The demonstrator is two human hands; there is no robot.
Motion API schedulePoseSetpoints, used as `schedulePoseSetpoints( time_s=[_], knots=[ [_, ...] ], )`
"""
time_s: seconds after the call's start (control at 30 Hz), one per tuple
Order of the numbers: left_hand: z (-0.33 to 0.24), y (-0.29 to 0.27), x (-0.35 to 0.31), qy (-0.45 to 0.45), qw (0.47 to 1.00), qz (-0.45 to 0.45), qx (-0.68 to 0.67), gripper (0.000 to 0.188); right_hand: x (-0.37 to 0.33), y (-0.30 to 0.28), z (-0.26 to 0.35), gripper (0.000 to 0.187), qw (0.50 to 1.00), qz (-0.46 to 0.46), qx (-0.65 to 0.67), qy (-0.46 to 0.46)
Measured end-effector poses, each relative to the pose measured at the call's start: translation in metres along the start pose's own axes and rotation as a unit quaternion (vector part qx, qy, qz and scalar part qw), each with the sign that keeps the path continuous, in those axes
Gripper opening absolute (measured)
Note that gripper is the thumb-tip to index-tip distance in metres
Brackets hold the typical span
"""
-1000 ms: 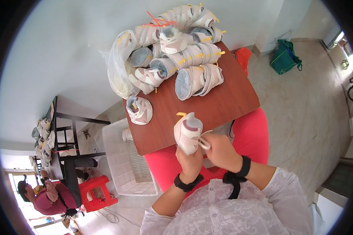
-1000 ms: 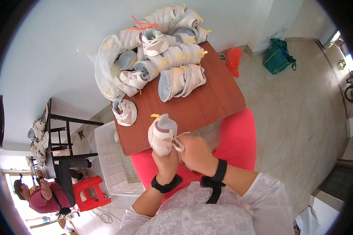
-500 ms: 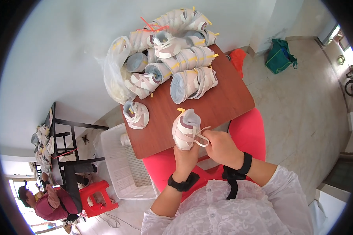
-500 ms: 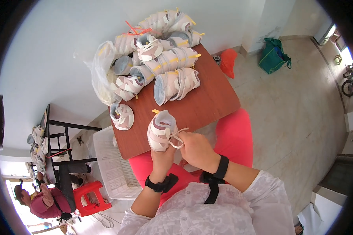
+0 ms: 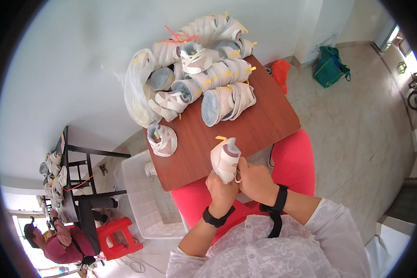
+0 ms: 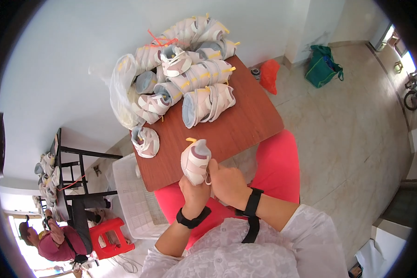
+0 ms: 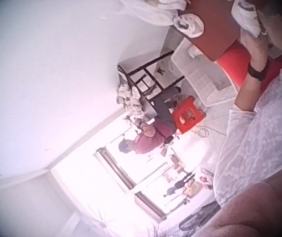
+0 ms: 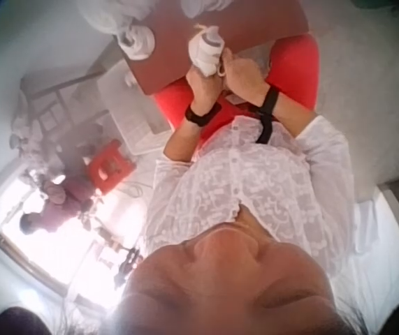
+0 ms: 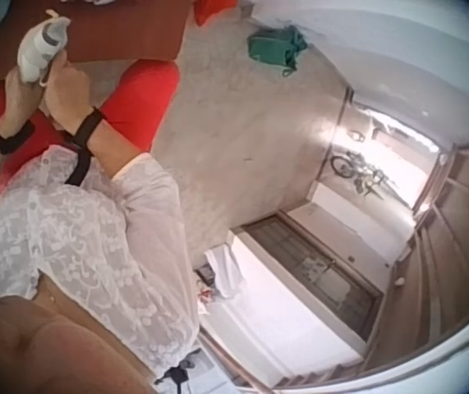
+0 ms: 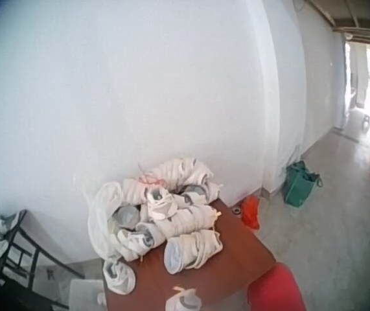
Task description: Insert laces into shoe upper components during assembly.
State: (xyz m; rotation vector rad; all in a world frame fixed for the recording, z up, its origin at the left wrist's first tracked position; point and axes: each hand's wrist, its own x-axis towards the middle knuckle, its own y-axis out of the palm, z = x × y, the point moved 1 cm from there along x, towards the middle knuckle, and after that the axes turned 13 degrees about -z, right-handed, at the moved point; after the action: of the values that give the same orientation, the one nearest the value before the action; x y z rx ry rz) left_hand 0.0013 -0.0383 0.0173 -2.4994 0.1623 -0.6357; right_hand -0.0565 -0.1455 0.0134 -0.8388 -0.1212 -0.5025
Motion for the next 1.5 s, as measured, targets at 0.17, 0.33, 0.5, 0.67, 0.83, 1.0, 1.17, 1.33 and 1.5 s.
schedulePoseSetpoints(
  time_s=[0.17,0.33,0.5,0.67,0.83,1.0,1.17,1.33,1.5],
  knots=[
    [0.009,-0.001,-0.005,0.026,0.999,0.002,-0.022,0.015,0.009,0.005,-0.017,0.015,0.880,0.062,0.355,0.309],
    [0.008,-0.001,-0.005,0.027,1.000,0.014,-0.005,0.013,0.001,0.001,-0.002,0.026,0.992,0.116,-0.031,0.035],
    [0.014,-0.002,-0.008,0.035,0.999,0.036,-0.009,0.017,0.004,0.010,-0.024,0.018,0.939,0.072,0.253,0.223],
    [0.015,0.002,-0.007,-0.010,0.999,0.044,-0.024,0.016,0.000,0.021,-0.017,0.018,0.933,0.053,0.240,0.262],
    [0.036,0.003,-0.005,-0.058,0.995,-0.011,-0.082,0.013,0.002,0.004,-0.011,0.012,0.929,0.069,0.258,0.258],
    [0.033,-0.018,0.019,-0.238,0.913,0.101,-0.316,0.029,0.002,-0.042,-0.001,0.015,0.932,0.070,0.279,0.221],
    [0.005,-0.029,0.020,-0.228,0.868,0.236,-0.373,0.041,0.032,-0.070,-0.003,0.042,0.975,-0.044,0.158,-0.151],
    [-0.003,-0.039,0.018,-0.127,0.912,0.274,-0.277,0.061,0.043,-0.082,0.009,0.040,0.975,0.062,0.062,-0.203],
    [-0.011,-0.049,0.026,-0.052,0.932,0.286,-0.218,0.069,0.053,-0.081,0.004,0.025,0.957,0.039,0.160,-0.240]
  ],
)
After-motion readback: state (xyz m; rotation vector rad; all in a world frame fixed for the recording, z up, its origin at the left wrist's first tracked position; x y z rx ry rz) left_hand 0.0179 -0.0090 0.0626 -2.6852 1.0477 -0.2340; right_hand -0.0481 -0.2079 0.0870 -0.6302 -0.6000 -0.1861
